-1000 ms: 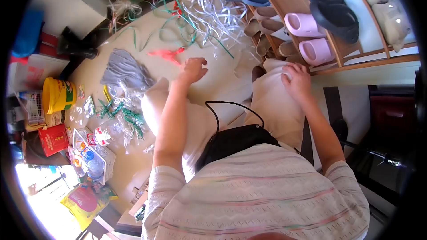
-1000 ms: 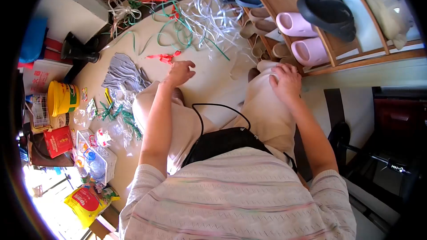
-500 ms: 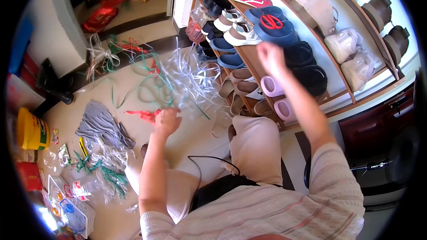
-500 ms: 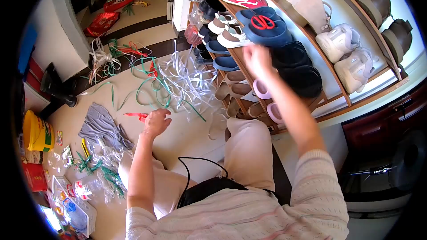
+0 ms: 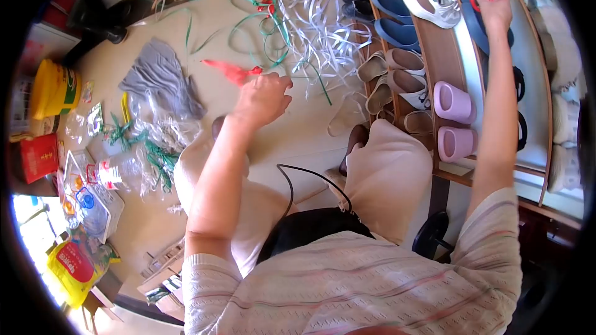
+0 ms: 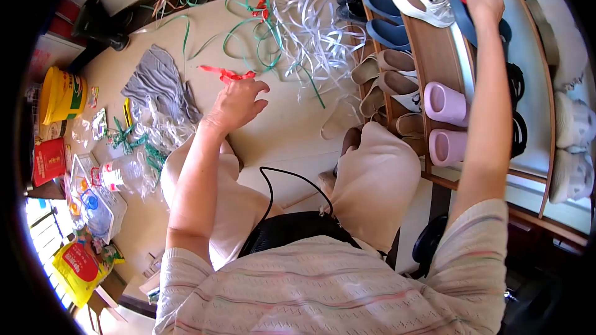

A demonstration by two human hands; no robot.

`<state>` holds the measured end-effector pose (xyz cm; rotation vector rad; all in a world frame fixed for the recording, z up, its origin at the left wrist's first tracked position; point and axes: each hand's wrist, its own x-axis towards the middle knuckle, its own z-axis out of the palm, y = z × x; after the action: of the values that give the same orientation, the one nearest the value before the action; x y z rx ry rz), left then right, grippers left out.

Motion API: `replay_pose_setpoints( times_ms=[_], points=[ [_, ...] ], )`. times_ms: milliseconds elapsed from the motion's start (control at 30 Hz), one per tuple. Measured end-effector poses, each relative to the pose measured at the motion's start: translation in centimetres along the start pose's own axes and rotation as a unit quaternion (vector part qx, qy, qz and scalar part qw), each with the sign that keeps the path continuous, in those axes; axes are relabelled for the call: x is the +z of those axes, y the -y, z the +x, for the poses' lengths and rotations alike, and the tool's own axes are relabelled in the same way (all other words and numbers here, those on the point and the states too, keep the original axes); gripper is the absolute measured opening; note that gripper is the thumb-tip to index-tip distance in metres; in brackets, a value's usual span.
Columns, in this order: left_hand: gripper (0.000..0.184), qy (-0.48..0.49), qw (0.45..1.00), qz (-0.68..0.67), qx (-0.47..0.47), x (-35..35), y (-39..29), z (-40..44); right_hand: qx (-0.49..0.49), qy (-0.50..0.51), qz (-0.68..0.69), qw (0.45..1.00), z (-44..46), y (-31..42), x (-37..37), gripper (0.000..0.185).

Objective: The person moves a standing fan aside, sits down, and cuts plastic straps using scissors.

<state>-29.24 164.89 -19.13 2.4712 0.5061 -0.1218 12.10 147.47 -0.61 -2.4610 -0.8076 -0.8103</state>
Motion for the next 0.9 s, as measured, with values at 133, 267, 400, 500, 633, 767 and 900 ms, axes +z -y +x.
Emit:
replay_pose_setpoints(
  times_ms=[133, 267, 400, 500, 633, 767, 900],
  points=[
    [0.027, 0.01, 1.0, 0.007, -0.016, -0.6, -0.6, 0.3, 0.07, 0.236, 0.31, 0.918, -14.2, 5.8, 7.1, 0.02],
    [0.029, 0.046, 0.999, 0.018, -0.02, 0.2, -1.3, 0.2, 0.015, 0.369, 0.222, 0.903, -29.3, 7.6, 17.5, 0.018],
    [0.027, 0.101, 0.995, 0.022, 0.01, 1.7, -1.4, -0.8, 0.054, 0.456, 0.146, 0.876, -35.7, 5.8, 25.1, 0.031],
    [0.025, 0.131, 0.99, 0.032, 0.03, 1.7, -1.2, -1.2, 0.084, 0.496, 0.065, 0.862, -36.6, 5.4, 28.4, 0.044],
    [0.027, 0.115, 0.992, -0.016, 0.046, 0.6, -0.9, -1.7, 0.066, 0.506, 0.045, 0.859, -37.1, 4.4, 33.1, 0.062],
    [0.029, 0.143, 0.989, -0.038, 0.017, -0.5, 0.0, -1.8, 0.078, 0.534, 0.001, 0.842, -37.5, 5.6, 35.8, 0.066],
    [0.028, 0.136, 0.988, -0.068, 0.009, -0.6, 0.7, -2.3, 0.073, 0.463, 0.066, 0.881, -40.8, 6.1, 37.6, 0.063]
  ],
)
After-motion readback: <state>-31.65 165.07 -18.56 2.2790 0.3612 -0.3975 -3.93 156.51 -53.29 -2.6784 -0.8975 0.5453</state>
